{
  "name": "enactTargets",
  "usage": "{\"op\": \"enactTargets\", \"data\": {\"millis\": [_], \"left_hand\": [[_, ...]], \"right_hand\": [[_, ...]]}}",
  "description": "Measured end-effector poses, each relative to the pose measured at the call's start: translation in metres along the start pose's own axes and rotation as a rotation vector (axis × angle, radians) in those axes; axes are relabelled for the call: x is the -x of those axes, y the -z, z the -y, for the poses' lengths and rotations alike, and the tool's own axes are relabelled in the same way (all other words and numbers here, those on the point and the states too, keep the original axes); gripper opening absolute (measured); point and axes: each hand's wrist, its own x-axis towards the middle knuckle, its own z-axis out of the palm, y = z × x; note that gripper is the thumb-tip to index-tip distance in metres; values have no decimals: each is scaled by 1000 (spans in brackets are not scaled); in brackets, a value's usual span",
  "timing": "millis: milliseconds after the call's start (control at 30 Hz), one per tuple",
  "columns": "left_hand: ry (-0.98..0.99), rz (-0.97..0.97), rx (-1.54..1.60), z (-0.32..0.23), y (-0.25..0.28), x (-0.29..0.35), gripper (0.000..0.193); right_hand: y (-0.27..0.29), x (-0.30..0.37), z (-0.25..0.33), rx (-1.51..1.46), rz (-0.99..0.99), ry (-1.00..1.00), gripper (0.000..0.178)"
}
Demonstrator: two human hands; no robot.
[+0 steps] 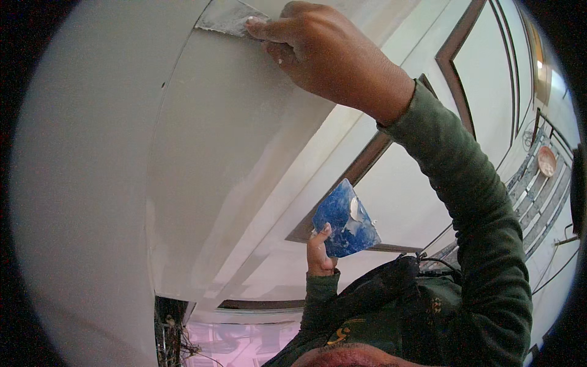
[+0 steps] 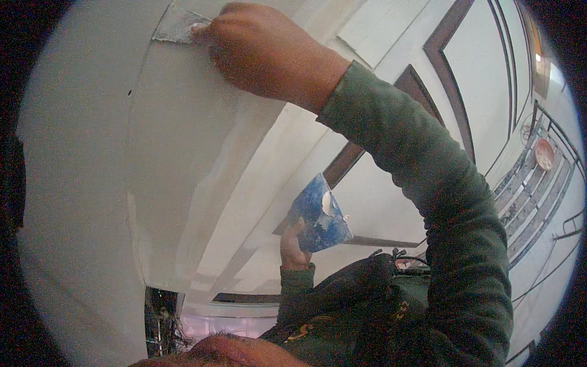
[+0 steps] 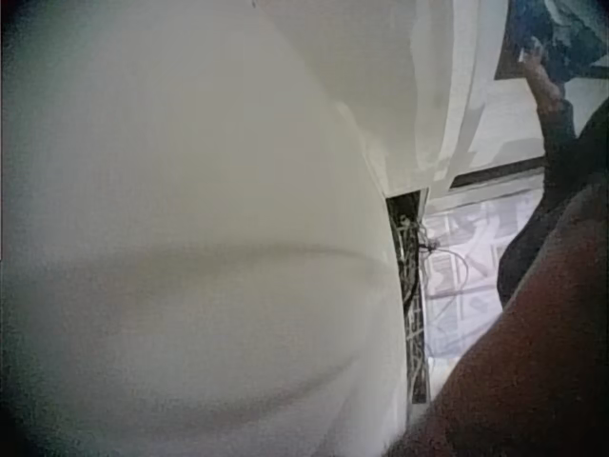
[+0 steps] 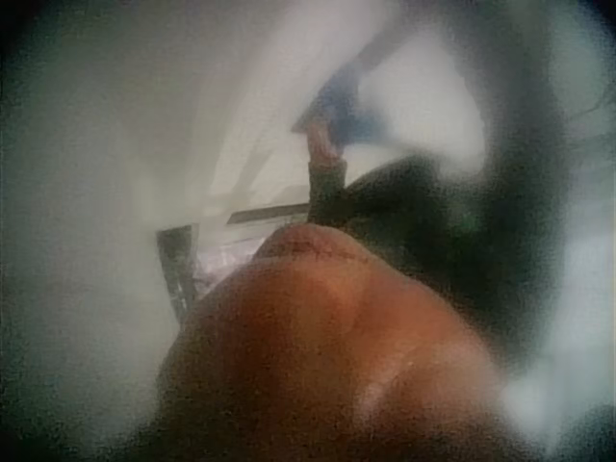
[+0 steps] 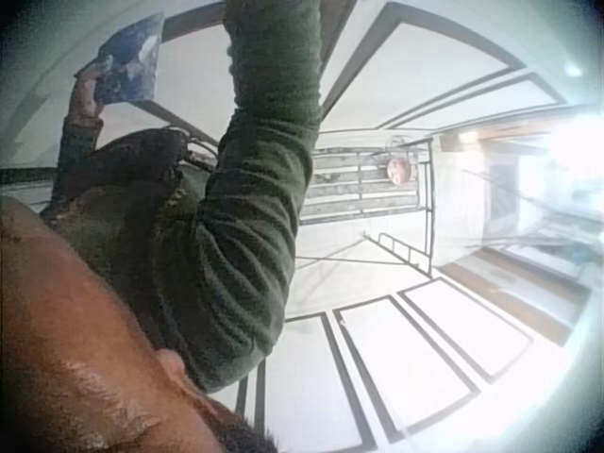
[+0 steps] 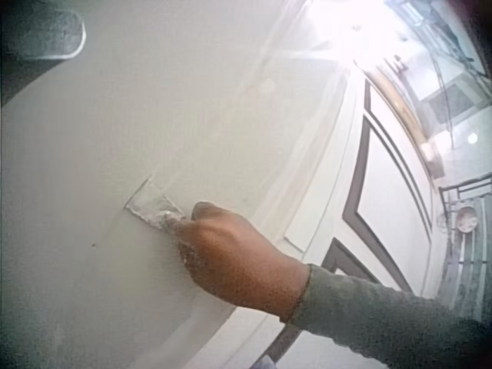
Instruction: The person applies joint compound to a corner where a wall meets a ceiling using a putty knife. They hold a mud pan in one hand to reload the knife and scrape the blade against the pan's edge to remove excess compound, then continue smoothing the joint on the wall.
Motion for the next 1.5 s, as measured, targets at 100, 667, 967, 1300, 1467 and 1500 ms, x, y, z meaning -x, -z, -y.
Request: {"op": "enactTargets", "data": {"millis": [100, 667, 967, 1300, 1467, 1500], "left_hand": [[4, -19, 59, 6, 8, -6, 32], [40, 28, -22, -2, -2, 0, 36], [65, -6, 61, 9, 12, -9, 35], [65, -20, 92, 14, 26, -14, 34], [61, 62, 103, 4, 5, -6, 34], [64, 66, 100, 6, 7, -8, 34]], "right_hand": [[17, -5, 18, 7, 186, -173, 20], [44, -3, 53, 17, 403, -253, 20], [-18, 2, 1, -24, 167, -43, 28], [-37, 5, -1, -2, 68, -38, 28], [-48, 11, -6, 53, -209, 158, 10], [-47, 10, -5, 35, -174, 157, 9]]}}
